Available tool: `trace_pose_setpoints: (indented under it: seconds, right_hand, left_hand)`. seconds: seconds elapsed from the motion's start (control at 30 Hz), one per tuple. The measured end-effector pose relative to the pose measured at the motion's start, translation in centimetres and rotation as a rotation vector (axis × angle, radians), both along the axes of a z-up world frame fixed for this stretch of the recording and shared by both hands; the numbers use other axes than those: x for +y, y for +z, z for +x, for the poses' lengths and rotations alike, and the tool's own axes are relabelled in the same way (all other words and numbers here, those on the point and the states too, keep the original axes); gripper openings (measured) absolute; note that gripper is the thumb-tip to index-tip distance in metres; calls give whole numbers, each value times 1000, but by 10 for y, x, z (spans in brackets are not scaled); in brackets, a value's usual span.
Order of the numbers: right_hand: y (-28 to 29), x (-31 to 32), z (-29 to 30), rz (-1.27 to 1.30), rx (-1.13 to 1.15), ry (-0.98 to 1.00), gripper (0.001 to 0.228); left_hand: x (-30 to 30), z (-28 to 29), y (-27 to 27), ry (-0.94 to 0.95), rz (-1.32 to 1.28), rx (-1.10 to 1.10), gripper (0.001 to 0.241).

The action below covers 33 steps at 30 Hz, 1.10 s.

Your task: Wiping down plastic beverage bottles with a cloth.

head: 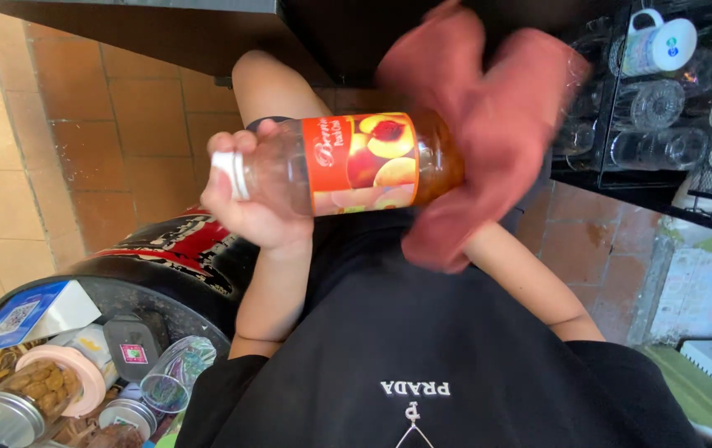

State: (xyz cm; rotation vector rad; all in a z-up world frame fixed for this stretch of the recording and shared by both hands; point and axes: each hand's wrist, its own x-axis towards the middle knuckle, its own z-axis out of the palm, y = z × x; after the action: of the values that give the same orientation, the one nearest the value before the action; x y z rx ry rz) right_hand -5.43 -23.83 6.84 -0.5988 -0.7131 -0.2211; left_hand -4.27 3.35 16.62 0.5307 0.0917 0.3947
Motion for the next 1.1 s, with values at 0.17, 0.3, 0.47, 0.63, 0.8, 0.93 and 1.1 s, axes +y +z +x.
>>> trace_pose_setpoints:
  seconds: [0.17, 0.3, 0.47, 0.63, 0.8, 0.93, 1.1]
  right_hand:
    - [90, 64, 31, -4, -160, -82, 26]
    - [184, 122, 56, -12, -288, -159, 23]
    - [182, 127, 103, -14, -454, -250, 20]
    - [160, 126, 161, -19, -613, -338, 17]
    - [152, 125, 190, -14, -772, -409, 13]
    - [142, 110, 170, -13, -906, -472, 11]
    - [143, 97, 137, -284, -620, -716, 21]
  left_hand:
    - [-10, -1, 1, -84, -112, -127, 36]
    - [-8, 7, 13, -117, 8, -342, 29]
    - [12, 24, 7, -179, 93, -550, 28]
    - [17, 38, 10, -257, 277, -711, 32]
    - [11, 34, -8, -79, 268, -663, 45]
    - [10, 20, -16, -28, 173, -530, 45]
    - [8, 8, -24, -113, -57, -230, 53]
